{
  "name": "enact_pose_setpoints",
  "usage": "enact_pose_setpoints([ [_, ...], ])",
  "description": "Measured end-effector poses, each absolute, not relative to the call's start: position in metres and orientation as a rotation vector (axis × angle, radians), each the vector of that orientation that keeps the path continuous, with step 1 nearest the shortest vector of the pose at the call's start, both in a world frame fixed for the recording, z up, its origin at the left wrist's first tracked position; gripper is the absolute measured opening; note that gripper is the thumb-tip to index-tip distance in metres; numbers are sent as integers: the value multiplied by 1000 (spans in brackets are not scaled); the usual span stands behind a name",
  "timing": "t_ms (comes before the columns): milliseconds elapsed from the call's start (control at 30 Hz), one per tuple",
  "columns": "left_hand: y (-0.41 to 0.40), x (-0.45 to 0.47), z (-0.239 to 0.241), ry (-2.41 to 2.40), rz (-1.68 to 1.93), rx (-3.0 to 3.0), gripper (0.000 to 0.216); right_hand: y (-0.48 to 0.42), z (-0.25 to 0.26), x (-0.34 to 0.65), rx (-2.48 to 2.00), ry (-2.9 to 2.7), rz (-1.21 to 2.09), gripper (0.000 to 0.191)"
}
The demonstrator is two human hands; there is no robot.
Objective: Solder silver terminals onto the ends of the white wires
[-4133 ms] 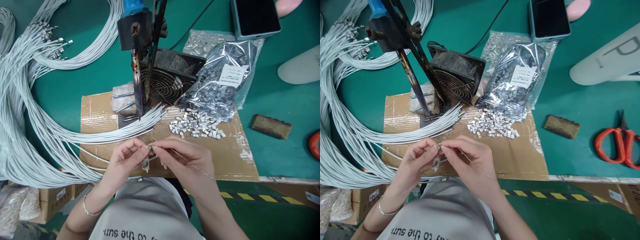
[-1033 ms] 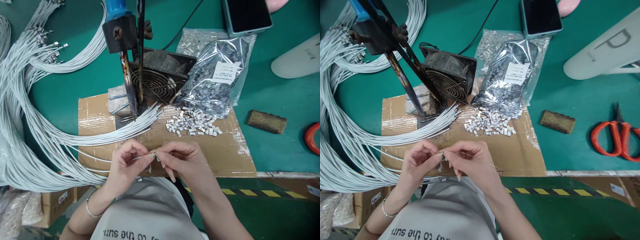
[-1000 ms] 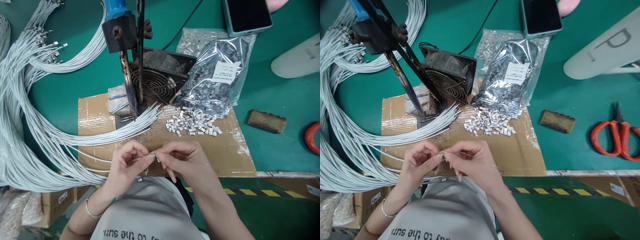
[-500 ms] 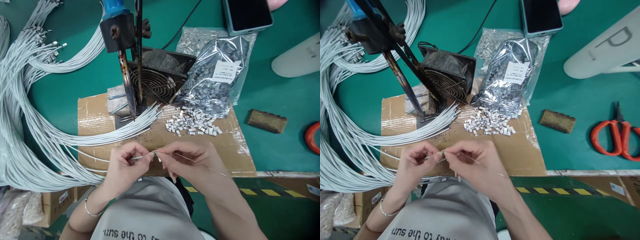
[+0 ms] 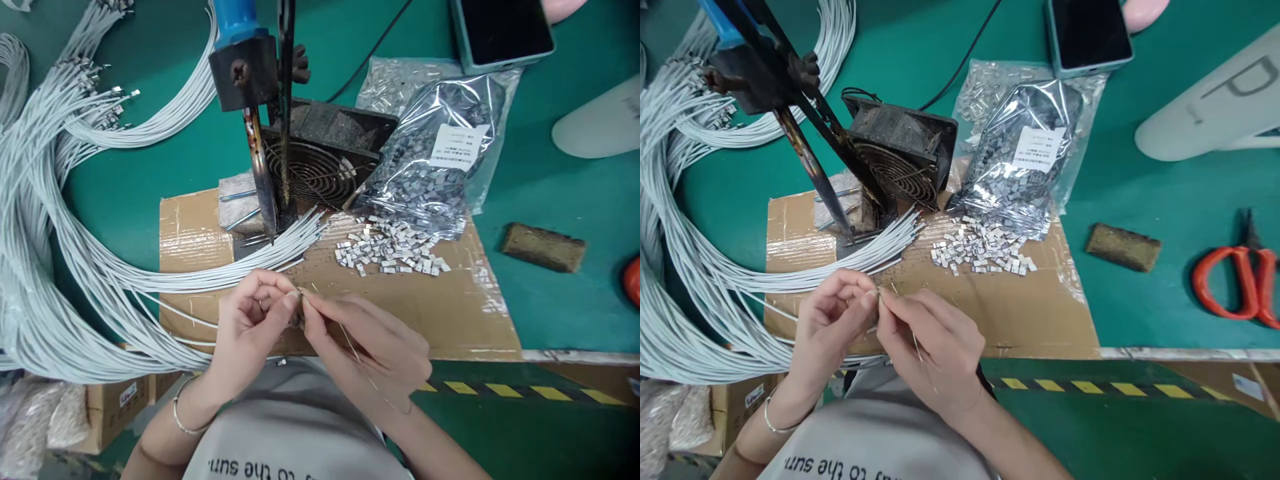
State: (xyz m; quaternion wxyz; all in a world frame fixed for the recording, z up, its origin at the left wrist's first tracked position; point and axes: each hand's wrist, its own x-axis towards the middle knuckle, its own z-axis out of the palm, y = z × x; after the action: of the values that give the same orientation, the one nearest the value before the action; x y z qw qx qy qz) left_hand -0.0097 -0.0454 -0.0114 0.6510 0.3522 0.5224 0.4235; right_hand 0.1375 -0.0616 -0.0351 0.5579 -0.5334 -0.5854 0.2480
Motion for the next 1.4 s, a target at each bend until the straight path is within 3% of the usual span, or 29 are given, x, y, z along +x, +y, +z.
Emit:
enact_pose_setpoints([
  [100,-44,-10,-11,1229,953,837,6,-59,-34,141,-1224,-1432,566,34],
  [433,-40,-6,-9,1355,972,965,10,-45,-26,156,-1143,-863,1525,16],
  [667,-40,-4,-10,1380,968,946,9,-46,-25,156,-1220,-1036,1312,27],
  [1033,-33,-8,-8,1321,974,830,11,-46,-29,162,-1299,-891,1316,19],
  [1400,-31,-6,-3,1430,960,897,10,-42,-28,156,-1237,-905,1292,24],
])
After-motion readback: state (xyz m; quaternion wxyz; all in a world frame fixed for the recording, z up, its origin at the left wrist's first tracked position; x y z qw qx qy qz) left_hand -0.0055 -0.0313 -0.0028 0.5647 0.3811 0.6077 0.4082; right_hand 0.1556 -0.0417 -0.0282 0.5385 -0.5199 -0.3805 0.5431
